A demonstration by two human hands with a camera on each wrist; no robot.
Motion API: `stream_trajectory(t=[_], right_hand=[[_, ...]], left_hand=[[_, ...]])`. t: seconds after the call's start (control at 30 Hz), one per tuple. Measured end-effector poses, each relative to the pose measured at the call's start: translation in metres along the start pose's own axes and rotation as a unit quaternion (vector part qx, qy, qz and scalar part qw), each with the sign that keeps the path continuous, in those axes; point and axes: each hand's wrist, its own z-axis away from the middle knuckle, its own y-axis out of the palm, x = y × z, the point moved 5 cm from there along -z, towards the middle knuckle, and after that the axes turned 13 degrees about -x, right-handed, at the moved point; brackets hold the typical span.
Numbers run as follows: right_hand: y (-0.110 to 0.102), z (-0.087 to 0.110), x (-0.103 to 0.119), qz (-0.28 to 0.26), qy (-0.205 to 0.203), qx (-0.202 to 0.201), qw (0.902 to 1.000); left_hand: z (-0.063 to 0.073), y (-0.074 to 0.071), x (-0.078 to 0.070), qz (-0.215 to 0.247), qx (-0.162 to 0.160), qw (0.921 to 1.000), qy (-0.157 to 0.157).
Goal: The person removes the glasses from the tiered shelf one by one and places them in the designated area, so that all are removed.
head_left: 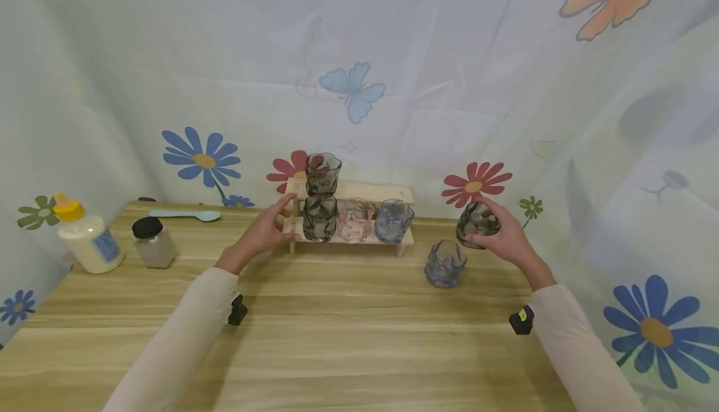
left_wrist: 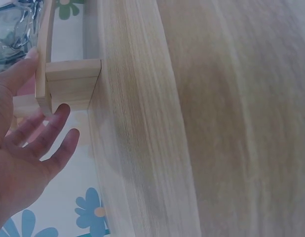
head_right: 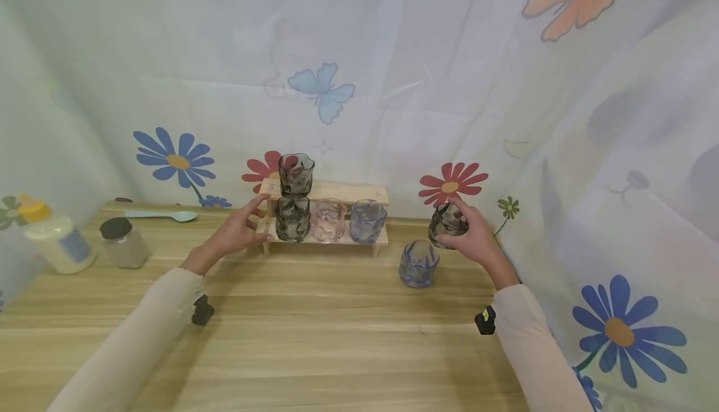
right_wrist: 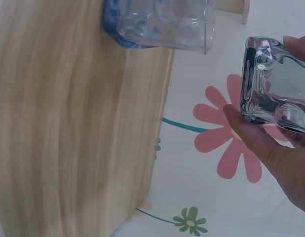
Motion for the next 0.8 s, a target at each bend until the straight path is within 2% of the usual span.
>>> stream_trajectory(t=[0.17, 0.5, 0.8], right_hand=[[-0.001, 0.003, -0.006, 0.006, -0.002, -0.004, 1.0], [-0.005, 0.015, -0.018, 0.011, 0.03, 0.005, 0.9995], [-0.002, 0.023, -0.029, 0.008, 0.036, 0.006, 0.9993]], left_hand=[[0.0, -0.001, 0.0, 0.001, -0.001, 1.0, -0.004], [0.001, -0.001, -0.001, 0.002, 0.001, 1.0, -0.002], [0.0, -0.001, -0.002, 0.005, 0.002, 1.0, -0.005]])
